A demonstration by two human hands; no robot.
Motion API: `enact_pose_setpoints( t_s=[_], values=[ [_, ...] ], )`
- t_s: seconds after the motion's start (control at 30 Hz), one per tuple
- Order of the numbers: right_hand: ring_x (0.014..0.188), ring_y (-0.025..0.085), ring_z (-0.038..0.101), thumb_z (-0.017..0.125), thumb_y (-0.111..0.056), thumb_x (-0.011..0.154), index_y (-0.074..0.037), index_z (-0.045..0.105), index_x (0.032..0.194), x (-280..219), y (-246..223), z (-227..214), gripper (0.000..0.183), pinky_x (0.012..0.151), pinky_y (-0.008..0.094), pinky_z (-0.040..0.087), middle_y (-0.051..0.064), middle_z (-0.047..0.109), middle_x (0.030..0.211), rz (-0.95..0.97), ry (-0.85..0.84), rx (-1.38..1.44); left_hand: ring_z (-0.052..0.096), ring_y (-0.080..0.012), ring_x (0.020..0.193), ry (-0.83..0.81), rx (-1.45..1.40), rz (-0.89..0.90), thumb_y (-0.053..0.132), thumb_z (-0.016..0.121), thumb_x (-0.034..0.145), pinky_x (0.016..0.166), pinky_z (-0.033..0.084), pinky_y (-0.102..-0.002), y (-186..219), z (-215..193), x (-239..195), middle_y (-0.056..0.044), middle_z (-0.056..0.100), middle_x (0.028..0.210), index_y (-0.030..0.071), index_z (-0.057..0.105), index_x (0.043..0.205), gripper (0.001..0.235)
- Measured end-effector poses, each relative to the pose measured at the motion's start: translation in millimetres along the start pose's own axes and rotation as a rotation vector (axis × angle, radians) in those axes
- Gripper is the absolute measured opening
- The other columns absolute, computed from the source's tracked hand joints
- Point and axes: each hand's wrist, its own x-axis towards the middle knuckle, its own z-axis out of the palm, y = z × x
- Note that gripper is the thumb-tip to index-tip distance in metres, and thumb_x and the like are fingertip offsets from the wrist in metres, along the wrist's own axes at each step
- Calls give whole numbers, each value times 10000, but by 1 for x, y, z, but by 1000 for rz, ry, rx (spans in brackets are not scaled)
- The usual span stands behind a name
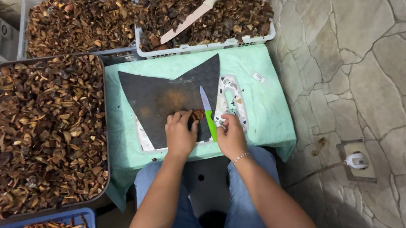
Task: Cutting small pieces of dried material using a knife on a cutting board
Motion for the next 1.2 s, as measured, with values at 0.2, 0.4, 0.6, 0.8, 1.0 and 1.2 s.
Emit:
enact_pose_setpoints(
  t_s=[0.2, 0.4, 0.6, 0.8, 1.0, 1.2],
  values=[
    [852, 306, 683, 660, -135, 827, -127, 617, 1174, -6, -13, -5, 349, 735, 406, 584, 76, 615, 963, -10, 1, -36, 581, -263, 1088, -18, 95, 66, 290, 784, 832, 862, 515, -423, -22, -22, -5, 8, 657, 1144, 192, 742, 1219, 402],
    [1010, 318, 671, 720, -371, 835, -160, 586, 1339, -25, -77, -32, 563, 820, 472, 593, 67, 623, 1048, -141, -97, -379, 541, -296, 1163, -108, 174, 56, 364, 786, 820, 893, 507, -441, -29, -48, -17, -4, 618, 1270, 205, 684, 1346, 558],
    [1039, 354, 710, 456, -354, 934, -186, 472, 1459, -24, -55, -19, 551, 891, 535, 571, 135, 713, 1130, 22, -178, -472, 490, -330, 1214, -48, 128, -37, 338, 760, 855, 961, 462, -478, -40, -41, -25, 3, 562, 1297, 235, 704, 1297, 457],
    [919, 475, 723, 468, -243, 996, -84, 461, 1469, -40, -83, -34, 499, 784, 569, 577, 281, 736, 1029, -191, -133, -317, 481, -329, 1213, -47, 108, -72, 341, 771, 846, 955, 466, -478, -41, -38, -24, 14, 546, 1289, 288, 734, 1240, 399],
    [844, 398, 751, 429, -259, 992, -217, 410, 1545, -62, -93, -28, 555, 715, 510, 603, 209, 765, 927, -350, -329, -409, 490, -322, 1192, 11, 87, -98, 365, 778, 835, 943, 464, -464, -43, -24, -22, 10, 548, 1258, 278, 737, 1229, 405],
    [776, 372, 751, 403, -285, 997, -238, 425, 1540, -58, -84, -24, 546, 653, 491, 600, 157, 767, 876, -372, -364, -431, 490, -292, 1193, 25, 106, -99, 391, 774, 828, 936, 457, -439, -41, -22, -22, 35, 566, 1236, 273, 745, 1197, 389]
  ],
)
